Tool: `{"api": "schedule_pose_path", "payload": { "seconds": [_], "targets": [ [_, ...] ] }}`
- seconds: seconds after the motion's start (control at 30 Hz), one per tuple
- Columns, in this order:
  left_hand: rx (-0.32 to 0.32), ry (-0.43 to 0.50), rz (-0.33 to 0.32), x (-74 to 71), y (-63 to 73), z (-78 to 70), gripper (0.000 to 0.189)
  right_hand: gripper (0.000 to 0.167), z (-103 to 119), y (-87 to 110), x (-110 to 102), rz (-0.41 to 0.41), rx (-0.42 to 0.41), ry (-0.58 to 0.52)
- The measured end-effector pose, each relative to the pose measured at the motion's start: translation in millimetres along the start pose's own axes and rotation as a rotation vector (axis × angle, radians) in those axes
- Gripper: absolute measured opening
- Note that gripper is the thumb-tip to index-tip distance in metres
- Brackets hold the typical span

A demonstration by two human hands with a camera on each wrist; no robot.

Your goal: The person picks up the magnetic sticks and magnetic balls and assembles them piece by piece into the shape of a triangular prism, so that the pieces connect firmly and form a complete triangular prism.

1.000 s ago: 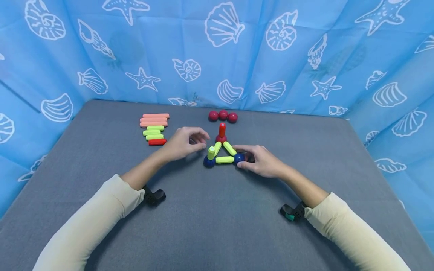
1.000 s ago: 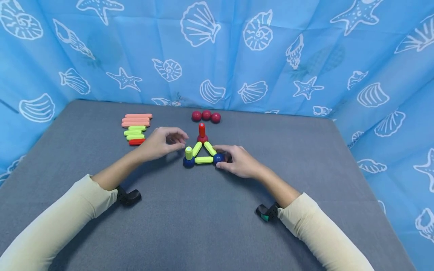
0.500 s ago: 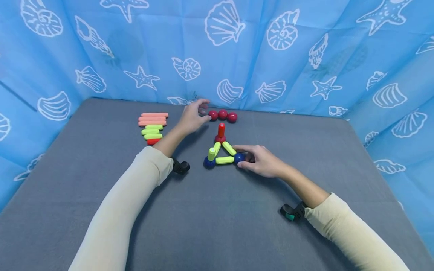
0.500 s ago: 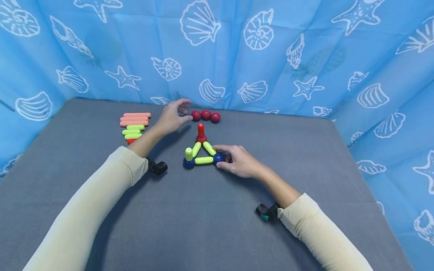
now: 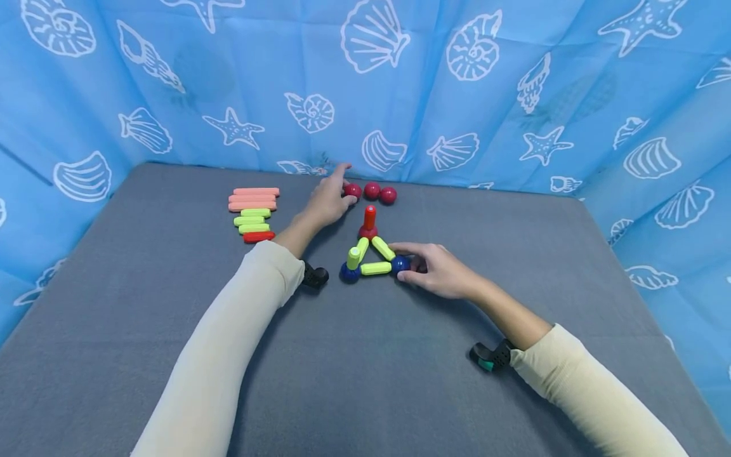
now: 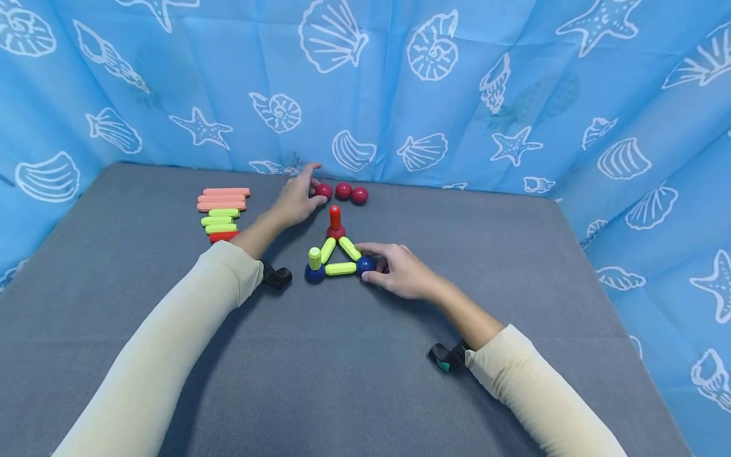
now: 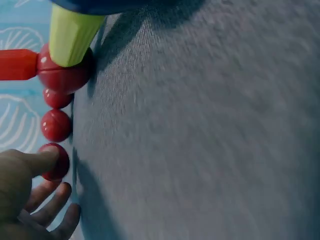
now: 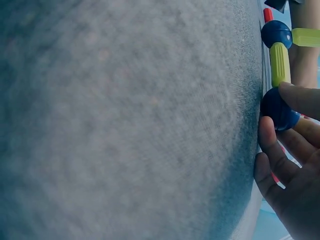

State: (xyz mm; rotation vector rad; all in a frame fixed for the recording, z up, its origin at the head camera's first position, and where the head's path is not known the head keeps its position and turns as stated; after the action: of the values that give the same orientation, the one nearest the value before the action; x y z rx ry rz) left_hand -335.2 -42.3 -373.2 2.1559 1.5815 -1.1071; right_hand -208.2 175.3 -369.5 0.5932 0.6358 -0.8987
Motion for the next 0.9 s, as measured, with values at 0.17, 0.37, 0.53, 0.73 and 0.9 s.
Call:
{"api": "schedule_pose_path", "payload": {
  "seconds": [0.17, 0.37, 0.53, 0.73, 0.9],
  "targets": [
    [0.086, 0.158, -0.067, -12.5, 10.2, -2.1, 0.069, 0.056, -1, 0.4, -1, -0.012, -0.004, 0.011],
    [0.191, 0.314, -0.052, -30.6, 25.8, -23.8, 0.066, 0.055, -1, 0.6, -1, -0.011, -0.003, 0.014],
    [0.276, 0.355, 0.013, -37.9, 38.0, -42.8, 0.064, 0.055, -2, 0.8, -1, -0.008, -0.004, 0.009],
    [0.324, 0.39, 0.088, -34.7, 43.6, -48.3, 0.06, 0.055, -1, 0.8, 0, -0.008, -0.014, 0.003],
    [0.335, 0.41, 0.098, -32.6, 44.2, -48.3, 0.055, 0.055, -1, -0.2, 1, -0.005, -0.02, -0.002]
  ]
}}
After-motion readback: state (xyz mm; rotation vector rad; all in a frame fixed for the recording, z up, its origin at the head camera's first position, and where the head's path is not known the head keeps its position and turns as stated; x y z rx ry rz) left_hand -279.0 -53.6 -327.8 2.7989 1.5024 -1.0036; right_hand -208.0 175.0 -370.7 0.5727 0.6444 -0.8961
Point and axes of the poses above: each hand's wrist, its own y-axis away from the middle knuckle, its own x-axis out of the palm, z = x × y, the point moved 4 cm from there along -y, towards the middle knuckle, and after that the axes turned 11 degrees about x, right-handed, at the moved point
